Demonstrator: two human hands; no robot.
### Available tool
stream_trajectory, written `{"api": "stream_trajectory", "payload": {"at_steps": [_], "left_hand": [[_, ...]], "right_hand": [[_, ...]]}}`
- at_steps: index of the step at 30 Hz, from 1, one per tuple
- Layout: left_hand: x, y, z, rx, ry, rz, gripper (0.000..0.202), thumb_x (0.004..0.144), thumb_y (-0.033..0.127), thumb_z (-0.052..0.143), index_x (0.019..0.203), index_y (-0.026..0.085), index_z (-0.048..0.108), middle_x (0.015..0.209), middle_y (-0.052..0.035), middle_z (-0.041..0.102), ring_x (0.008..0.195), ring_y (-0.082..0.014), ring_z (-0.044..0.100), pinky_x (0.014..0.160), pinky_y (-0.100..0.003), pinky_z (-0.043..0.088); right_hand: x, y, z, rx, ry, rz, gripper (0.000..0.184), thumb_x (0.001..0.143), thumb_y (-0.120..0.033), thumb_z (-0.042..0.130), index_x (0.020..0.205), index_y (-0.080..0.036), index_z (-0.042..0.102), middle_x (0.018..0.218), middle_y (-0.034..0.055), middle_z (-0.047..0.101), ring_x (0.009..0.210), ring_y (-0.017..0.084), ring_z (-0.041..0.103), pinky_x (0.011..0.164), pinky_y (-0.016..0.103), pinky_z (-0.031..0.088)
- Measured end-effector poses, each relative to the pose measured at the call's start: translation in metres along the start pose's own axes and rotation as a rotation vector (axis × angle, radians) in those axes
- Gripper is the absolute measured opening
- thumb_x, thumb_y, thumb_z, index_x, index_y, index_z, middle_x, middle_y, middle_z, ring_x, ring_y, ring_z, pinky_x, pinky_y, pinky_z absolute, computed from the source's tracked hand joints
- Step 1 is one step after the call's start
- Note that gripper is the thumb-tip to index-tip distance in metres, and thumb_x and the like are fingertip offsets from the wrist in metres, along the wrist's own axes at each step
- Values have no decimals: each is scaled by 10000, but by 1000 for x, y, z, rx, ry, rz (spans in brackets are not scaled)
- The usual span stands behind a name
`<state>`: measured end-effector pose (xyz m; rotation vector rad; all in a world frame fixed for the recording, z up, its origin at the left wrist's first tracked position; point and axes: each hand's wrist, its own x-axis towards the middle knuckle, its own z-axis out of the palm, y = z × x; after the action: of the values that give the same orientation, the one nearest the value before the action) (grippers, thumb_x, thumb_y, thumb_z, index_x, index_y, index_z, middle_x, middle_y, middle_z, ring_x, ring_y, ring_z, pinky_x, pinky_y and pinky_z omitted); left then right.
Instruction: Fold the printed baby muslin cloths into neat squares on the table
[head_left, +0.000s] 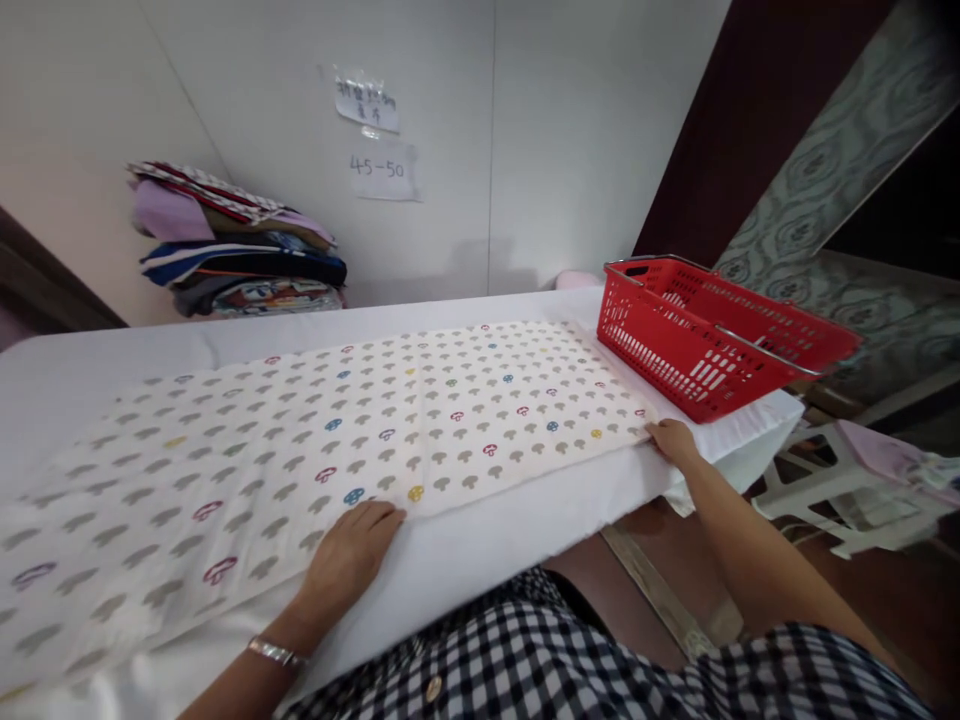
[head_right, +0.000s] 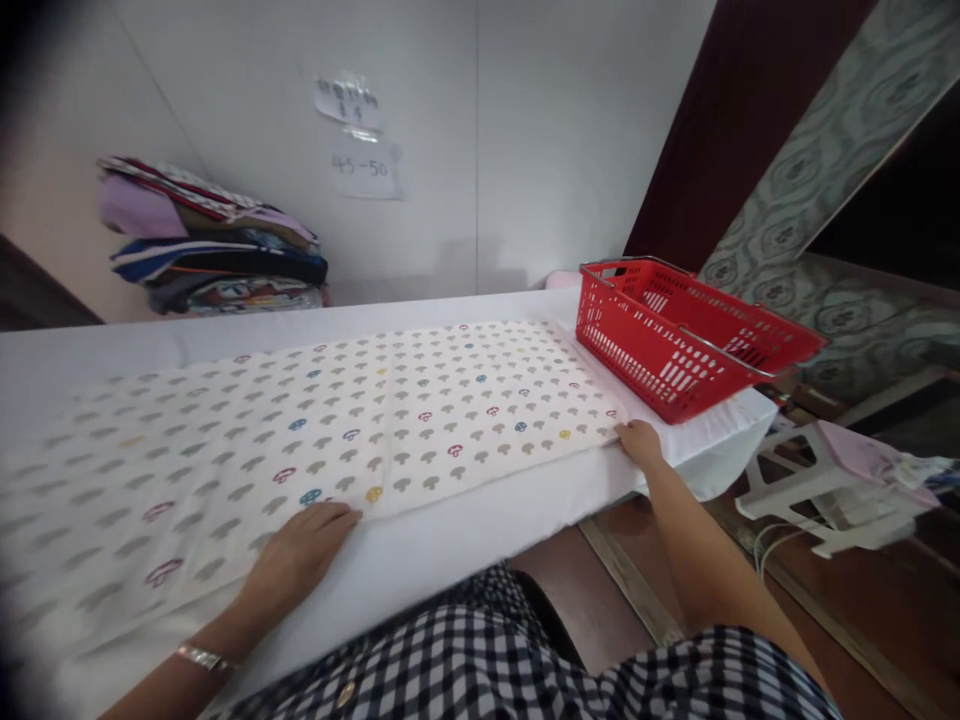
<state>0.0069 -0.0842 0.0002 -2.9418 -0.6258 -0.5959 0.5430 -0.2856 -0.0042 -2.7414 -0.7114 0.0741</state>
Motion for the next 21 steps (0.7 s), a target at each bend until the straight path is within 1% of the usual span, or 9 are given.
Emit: {"api": "stream_trajectory", "payload": {"at_steps": [2,3,5,6,8,11,15,18,21], "left_hand": [[-1,0,1,-22,2,-20,276,888,201,364,921,186,639,902,-56,642,842,-178,570,753,-312,468],[0,1,2,-30,0,-29,268,892,207,370,929,187,634,905,-54,638,843,-177,567,757,-313,464],[3,4,4,-38,-9,-45,247,899,223,387,957,189,625,908,-52,634,841,-173,562,762,-316,458],[5,7,5,-42,-18,-50,239,901,227,395,968,189,621,910,-51,633,840,-171,561,763,-315,456],[14,12,6,-46,-38,-55,233,905,233,401,971,190,619,919,-49,633,849,-169,560,767,-314,453],[27,20,7,-51,-54,-57,232,908,236,403,939,183,628,934,-52,635,877,-174,560,777,-319,450],[34,26,10,-92,-50,-115,215,903,231,423,938,179,628,908,-49,639,850,-168,565,773,-319,445],[32,28,9,-113,-35,-173,201,900,230,436,955,179,622,899,-42,639,833,-162,563,754,-308,445],[33,28,6,-89,-5,-152,195,897,211,437,936,177,625,883,-42,636,822,-160,558,721,-294,439]], "right_hand": [[-8,-4,-4,-28,79,-44,359,795,-369,490,988,-97,620,853,157,649,811,275,609,680,376,474],[-15,-10,-4,-27,143,-121,396,804,-376,482,1065,-99,590,967,171,627,915,290,582,747,400,463],[-34,-27,-3,21,254,-404,381,831,-361,455,1114,-131,565,1093,160,580,1039,285,523,851,418,431],[-45,-39,-1,71,249,-579,339,843,-345,445,1088,-153,579,1090,142,583,1043,268,520,875,409,426],[-70,-65,4,174,82,-879,272,864,-323,445,1050,-196,598,1044,100,608,1005,225,540,877,374,441],[-103,-101,14,224,-121,-1140,262,868,-299,478,1095,-228,589,1083,75,602,1016,201,534,873,356,450],[-120,-127,25,121,-153,-1289,241,875,-274,489,1079,-234,611,1132,79,590,1027,219,523,845,382,446],[-118,-130,31,66,-107,-1299,225,884,-235,473,1028,-231,646,1080,74,616,982,216,537,803,371,452],[-110,-132,29,75,-75,-1305,231,888,-224,461,992,-225,667,1016,68,634,930,203,550,773,339,457]]}}
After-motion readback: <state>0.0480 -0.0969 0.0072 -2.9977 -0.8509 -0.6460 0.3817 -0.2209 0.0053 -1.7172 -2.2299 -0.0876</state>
